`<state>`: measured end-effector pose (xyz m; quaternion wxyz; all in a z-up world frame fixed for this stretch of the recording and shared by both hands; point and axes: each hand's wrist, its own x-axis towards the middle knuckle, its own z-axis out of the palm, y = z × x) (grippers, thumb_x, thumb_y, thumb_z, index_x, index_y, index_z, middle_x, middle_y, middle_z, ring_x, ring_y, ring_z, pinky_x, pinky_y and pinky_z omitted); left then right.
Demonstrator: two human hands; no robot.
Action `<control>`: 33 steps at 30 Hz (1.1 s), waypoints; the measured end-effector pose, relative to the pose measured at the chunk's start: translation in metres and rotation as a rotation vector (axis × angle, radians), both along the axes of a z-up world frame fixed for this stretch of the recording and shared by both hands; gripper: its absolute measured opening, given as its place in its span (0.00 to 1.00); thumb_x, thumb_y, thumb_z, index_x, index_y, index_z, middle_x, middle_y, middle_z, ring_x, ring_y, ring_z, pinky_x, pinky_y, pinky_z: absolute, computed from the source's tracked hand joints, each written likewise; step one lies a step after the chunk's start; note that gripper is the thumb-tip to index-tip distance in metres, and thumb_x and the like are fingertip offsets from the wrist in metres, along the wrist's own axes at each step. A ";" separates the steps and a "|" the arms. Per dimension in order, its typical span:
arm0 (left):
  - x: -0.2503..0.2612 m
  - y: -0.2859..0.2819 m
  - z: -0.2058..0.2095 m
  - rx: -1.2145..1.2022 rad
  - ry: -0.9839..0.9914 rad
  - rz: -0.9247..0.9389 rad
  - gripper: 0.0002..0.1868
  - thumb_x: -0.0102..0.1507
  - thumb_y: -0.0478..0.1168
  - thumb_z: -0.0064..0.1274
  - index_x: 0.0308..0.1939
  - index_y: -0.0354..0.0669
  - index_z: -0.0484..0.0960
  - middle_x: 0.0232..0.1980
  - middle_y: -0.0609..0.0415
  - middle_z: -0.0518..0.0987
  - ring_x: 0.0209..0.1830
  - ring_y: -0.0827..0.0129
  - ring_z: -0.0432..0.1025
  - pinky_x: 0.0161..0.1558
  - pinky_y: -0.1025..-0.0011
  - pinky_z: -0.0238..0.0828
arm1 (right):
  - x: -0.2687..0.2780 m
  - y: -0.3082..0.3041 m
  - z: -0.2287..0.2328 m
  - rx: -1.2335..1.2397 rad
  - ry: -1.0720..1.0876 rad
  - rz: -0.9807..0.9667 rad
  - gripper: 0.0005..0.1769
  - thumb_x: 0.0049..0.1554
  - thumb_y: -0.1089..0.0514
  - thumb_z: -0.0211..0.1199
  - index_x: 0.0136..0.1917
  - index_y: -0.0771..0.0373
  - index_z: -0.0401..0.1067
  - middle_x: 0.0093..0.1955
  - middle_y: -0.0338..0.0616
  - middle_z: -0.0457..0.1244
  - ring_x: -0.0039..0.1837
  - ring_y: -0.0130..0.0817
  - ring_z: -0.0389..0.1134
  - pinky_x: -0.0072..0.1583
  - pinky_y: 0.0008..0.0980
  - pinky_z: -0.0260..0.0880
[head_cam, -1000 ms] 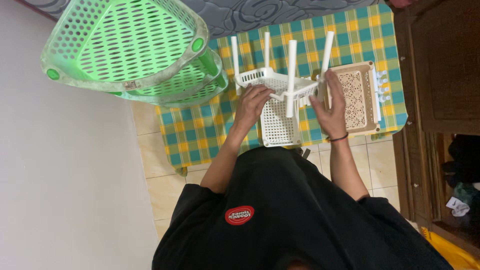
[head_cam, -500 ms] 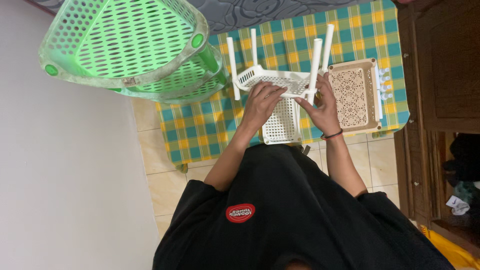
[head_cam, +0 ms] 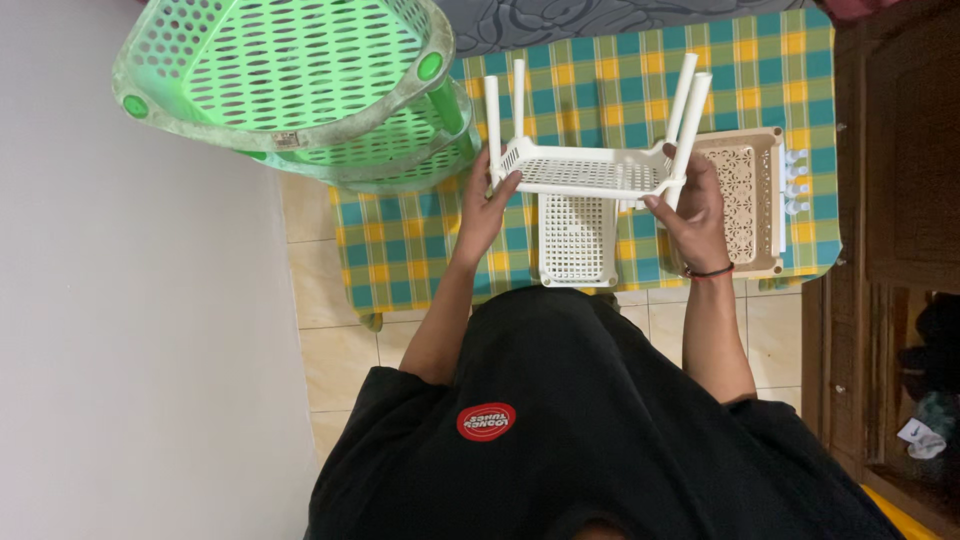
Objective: The person assembles white plastic baskets by inserting cylindrical legs into corner sockets. They handle multiple basket trays and legs, repeatedly inserting and removing pieces to fit them together on a checkered tablecloth.
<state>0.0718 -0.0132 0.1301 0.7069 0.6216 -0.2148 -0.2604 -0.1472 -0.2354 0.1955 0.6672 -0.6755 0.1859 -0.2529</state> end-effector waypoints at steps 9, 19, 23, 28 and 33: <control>-0.005 -0.005 0.003 -0.003 0.111 0.112 0.20 0.74 0.46 0.46 0.65 0.38 0.75 0.52 0.50 0.81 0.49 0.72 0.77 0.47 0.71 0.82 | 0.003 -0.003 -0.001 -0.057 -0.006 -0.037 0.44 0.60 0.72 0.65 0.84 0.61 0.50 0.81 0.55 0.54 0.82 0.41 0.57 0.77 0.43 0.66; -0.006 -0.012 0.009 -0.007 0.253 0.096 0.18 0.73 0.47 0.47 0.53 0.34 0.78 0.48 0.51 0.82 0.45 0.73 0.79 0.47 0.70 0.83 | 0.001 -0.005 -0.019 0.236 -0.095 -0.170 0.14 0.72 0.60 0.55 0.69 0.62 0.63 0.78 0.45 0.58 0.76 0.33 0.61 0.74 0.35 0.68; -0.007 -0.012 0.013 0.030 0.208 0.095 0.19 0.73 0.48 0.48 0.54 0.33 0.79 0.46 0.49 0.82 0.43 0.73 0.77 0.45 0.71 0.80 | 0.003 -0.009 -0.022 0.206 -0.055 -0.226 0.11 0.74 0.58 0.53 0.67 0.62 0.65 0.75 0.43 0.60 0.68 0.27 0.63 0.66 0.32 0.68; -0.006 -0.011 0.018 0.069 0.206 0.079 0.18 0.72 0.47 0.50 0.55 0.33 0.79 0.48 0.49 0.83 0.44 0.72 0.78 0.45 0.71 0.80 | 0.006 -0.007 -0.022 0.273 -0.079 -0.226 0.09 0.74 0.56 0.52 0.64 0.61 0.64 0.77 0.43 0.60 0.73 0.29 0.64 0.71 0.35 0.71; -0.008 -0.013 0.019 0.021 0.193 0.078 0.18 0.71 0.45 0.51 0.57 0.34 0.80 0.50 0.49 0.83 0.46 0.73 0.78 0.45 0.70 0.82 | 0.009 -0.005 -0.021 0.239 -0.030 -0.241 0.15 0.73 0.54 0.51 0.68 0.62 0.63 0.76 0.42 0.60 0.72 0.29 0.64 0.70 0.34 0.71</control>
